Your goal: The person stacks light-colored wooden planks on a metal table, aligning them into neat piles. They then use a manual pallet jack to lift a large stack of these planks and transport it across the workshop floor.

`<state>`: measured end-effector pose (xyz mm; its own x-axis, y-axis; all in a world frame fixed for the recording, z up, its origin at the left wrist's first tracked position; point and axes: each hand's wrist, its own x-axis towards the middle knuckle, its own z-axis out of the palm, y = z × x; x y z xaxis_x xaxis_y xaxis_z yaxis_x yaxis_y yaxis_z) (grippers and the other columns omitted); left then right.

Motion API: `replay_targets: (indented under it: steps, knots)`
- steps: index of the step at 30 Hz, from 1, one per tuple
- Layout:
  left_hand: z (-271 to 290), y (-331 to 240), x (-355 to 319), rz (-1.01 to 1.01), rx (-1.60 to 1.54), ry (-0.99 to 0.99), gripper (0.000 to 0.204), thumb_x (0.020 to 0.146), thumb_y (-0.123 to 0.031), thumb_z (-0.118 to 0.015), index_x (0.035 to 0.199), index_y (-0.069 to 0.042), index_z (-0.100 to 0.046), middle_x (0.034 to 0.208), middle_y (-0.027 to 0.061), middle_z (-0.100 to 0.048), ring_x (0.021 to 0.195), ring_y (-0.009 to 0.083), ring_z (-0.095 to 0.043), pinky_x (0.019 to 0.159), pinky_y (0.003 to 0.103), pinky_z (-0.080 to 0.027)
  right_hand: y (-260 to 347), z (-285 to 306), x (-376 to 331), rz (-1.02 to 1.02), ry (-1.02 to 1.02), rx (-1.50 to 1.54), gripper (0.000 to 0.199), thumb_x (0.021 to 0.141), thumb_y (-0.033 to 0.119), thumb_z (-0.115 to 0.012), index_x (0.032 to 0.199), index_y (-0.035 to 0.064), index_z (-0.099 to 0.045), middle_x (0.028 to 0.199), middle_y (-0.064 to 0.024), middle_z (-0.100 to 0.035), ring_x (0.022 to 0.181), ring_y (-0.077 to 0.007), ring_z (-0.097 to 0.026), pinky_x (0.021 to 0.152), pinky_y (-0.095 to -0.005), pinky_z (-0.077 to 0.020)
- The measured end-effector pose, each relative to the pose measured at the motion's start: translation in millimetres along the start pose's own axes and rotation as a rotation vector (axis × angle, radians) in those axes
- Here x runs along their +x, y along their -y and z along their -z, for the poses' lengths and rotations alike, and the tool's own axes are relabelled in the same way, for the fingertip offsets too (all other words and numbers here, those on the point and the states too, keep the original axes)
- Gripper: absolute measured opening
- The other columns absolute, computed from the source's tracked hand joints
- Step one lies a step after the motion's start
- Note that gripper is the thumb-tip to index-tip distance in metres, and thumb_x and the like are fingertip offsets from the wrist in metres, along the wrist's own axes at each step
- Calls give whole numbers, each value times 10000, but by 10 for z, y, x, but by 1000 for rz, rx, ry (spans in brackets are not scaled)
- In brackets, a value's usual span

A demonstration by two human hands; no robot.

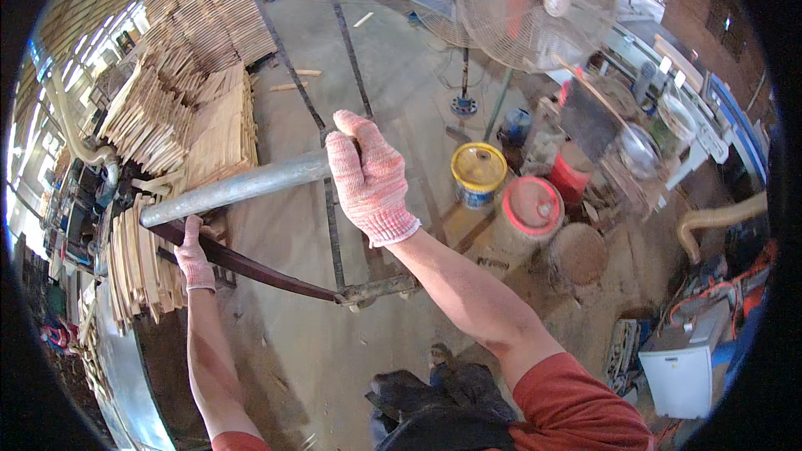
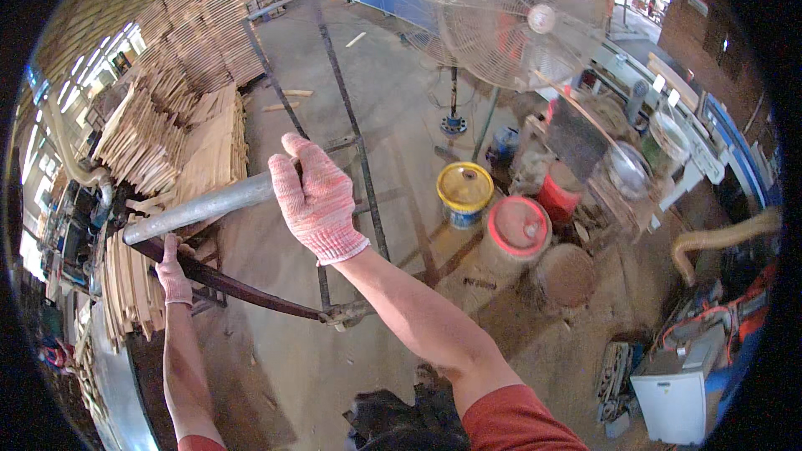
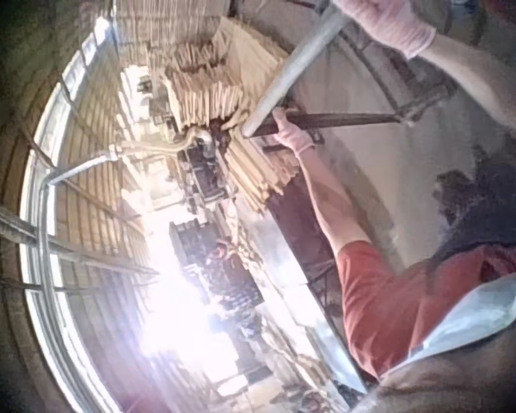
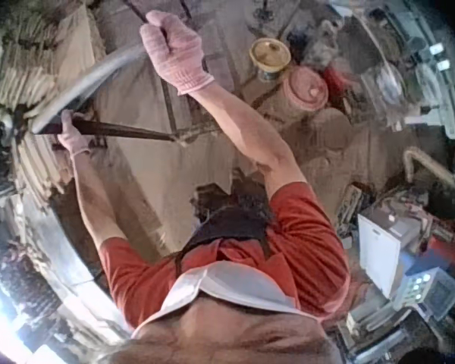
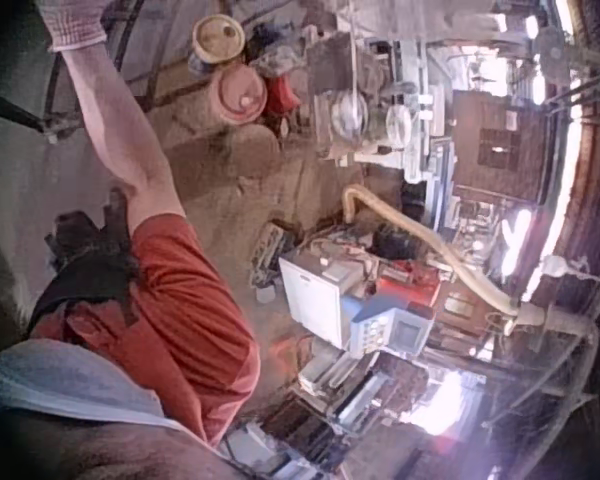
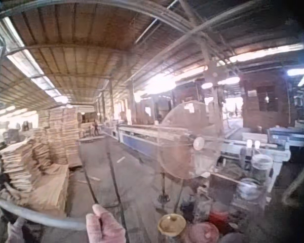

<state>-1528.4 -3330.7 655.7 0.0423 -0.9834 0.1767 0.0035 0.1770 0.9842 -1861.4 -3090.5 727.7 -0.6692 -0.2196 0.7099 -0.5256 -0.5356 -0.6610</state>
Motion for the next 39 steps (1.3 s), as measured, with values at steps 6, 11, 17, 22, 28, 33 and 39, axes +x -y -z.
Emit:
replay_targets:
  steps: [6, 11, 17, 22, 28, 33, 39]
  knots:
    - [-1055, 137, 1917, -144, 67, -61, 483, 921, -483, -812, 1063, -22, -793, 926, -17, -697, 790, 124, -584, 776, 326, -502, -1332, -1094, 1161, 23, 24, 19, 331, 1028, 243, -711, 1241, -10, -693, 924, -151, -721, 759, -213, -682, 732, -353, -569]
    - [-2116, 471, 3446, -140, -44, -119, 362, 864, -372, -877, 971, -40, -779, 867, -33, -689, 752, 114, -599, 730, 319, -494, -2672, -1897, 2070, 31, 81, -49, 329, 1045, 232, -692, 1282, 5, -678, 1009, -138, -741, 845, -190, -687, 795, -341, -566]
    - [-3501, 584, 5281, -44, -192, -55, 250, 894, -294, -877, 872, -102, -719, 728, -12, -664, 621, 109, -591, 610, 304, -473, -4254, -2837, 3470, 30, 85, -144, 393, 1090, 304, -616, 1340, 6, -668, 1248, -171, -746, 1137, -245, -709, 1008, -350, -533]
    - [-4797, 767, 6547, -30, -145, 29, 219, 914, -262, -860, 889, -86, -732, 756, -14, -671, 650, 103, -585, 628, 296, -473, -5696, -3318, 4691, 51, 13, -221, 414, 1112, 328, -543, 1329, 7, -691, 1269, -132, -740, 1153, -226, -687, 1028, -343, -512]
    - [-6449, 1045, 7869, -127, -68, 69, 292, 950, -336, -809, 837, -100, -678, 709, 0, -675, 602, 98, -567, 578, 302, -460, -7457, -3724, 6276, 165, -26, -317, 422, 1135, 350, -502, 1284, 22, -721, 1243, -81, -747, 1168, -199, -675, 1036, -343, -493]
    - [-7953, 1093, 8878, -111, -121, 69, 229, 926, -250, -828, 855, -82, -688, 764, -28, -657, 695, 84, -594, 651, 290, -492, -8887, -3916, 7592, 65, -54, -265, 473, 1133, 410, -498, 1287, 27, -731, 1236, -86, -756, 1167, -205, -681, 1033, -338, -495]
    - [-9665, 1426, 10174, -203, -206, 88, 197, 943, -206, -807, 853, -89, -676, 764, -25, -654, 687, 83, -585, 656, 277, -474, -10620, -4297, 9232, 63, -65, -293, 522, 1126, 431, -479, 1226, -6, -746, 1210, -124, -770, 1148, -236, -702, 1034, -363, -506]
